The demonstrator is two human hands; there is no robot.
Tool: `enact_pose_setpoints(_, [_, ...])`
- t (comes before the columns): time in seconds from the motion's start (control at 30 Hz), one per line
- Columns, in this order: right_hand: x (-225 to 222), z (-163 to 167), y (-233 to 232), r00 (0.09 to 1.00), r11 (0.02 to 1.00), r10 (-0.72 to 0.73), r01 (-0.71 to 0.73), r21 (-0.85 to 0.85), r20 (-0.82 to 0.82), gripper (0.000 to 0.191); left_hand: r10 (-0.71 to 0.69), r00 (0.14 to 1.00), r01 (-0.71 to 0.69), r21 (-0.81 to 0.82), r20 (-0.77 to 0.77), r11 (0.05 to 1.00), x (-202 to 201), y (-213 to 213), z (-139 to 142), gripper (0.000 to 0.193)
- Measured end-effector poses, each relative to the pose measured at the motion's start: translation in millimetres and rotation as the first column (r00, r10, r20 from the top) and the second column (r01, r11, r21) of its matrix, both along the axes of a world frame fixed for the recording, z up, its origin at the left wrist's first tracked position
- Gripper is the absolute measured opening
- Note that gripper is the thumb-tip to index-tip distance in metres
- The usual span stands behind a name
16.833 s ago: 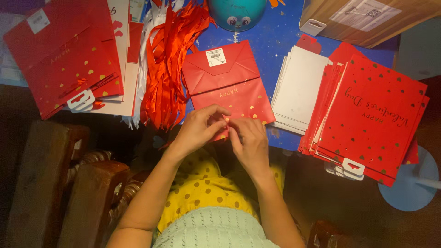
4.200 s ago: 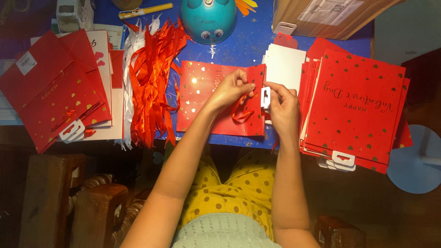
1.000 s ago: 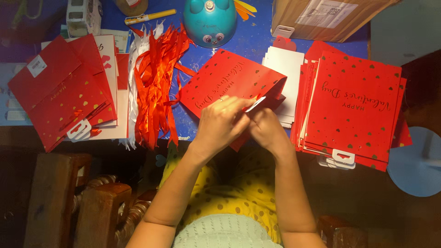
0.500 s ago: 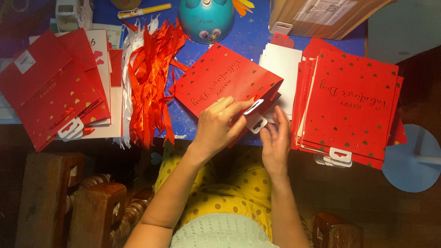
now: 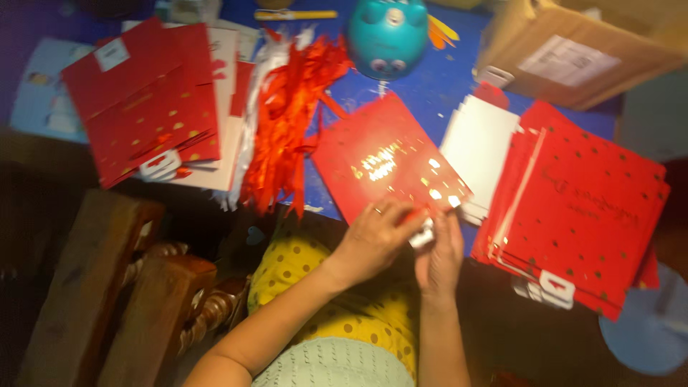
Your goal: The person assembles red Valentine's Day gift bags by inserting white paper inserts, folding the flaps, and tying red ribbons through the handles. The person handles multiple bags one at a time and places the finished bags into a stack.
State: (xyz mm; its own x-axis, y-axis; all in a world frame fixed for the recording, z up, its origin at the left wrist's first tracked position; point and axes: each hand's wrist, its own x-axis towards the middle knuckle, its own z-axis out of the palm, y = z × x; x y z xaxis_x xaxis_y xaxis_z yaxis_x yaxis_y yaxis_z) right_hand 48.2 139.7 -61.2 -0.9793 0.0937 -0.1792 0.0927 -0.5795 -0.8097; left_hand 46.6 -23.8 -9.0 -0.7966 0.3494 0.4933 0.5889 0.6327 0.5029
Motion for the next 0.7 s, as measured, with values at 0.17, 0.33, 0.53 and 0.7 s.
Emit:
enact_pose_setpoints(0.17, [3.3, -4.9, 8.0, 0.99, 0.994, -0.088, 0.08, 0.079, 0.114, 0.029, -0.056, 0.989, 0.06, 0.028, -0.134, 0.998, 21.9, -28.3, 8.5, 0.035])
enact_pose_setpoints(0.33, [23.1, 16.5, -3.2, 0.991, 0.985, 0.127, -0.122, 0.125, -0.037, 0.031, -0.022, 0.966, 0.026, 0.009, -0.259, 1.0, 49.5, -67.2, 27.8, 0.028])
enact_pose_setpoints(0.53, [26.2, 56.7, -78.1, 0.944, 0.974, 0.224, -0.208, 0.092, -0.241, 0.049, 0.124, 0.924, -0.127, 0.016, -0.362, 0.992, 72.8, -127.5, 55.0, 0.028])
enact_pose_setpoints(0.7, [-2.5, 66.7, -178.5, 0.867, 0.91, 0.389, -0.414, -0.017, -0.311, 0.051, 0.391, 0.885, -0.428, -0.11, -0.254, 0.897, 103.8, -191.5, 83.7, 0.053])
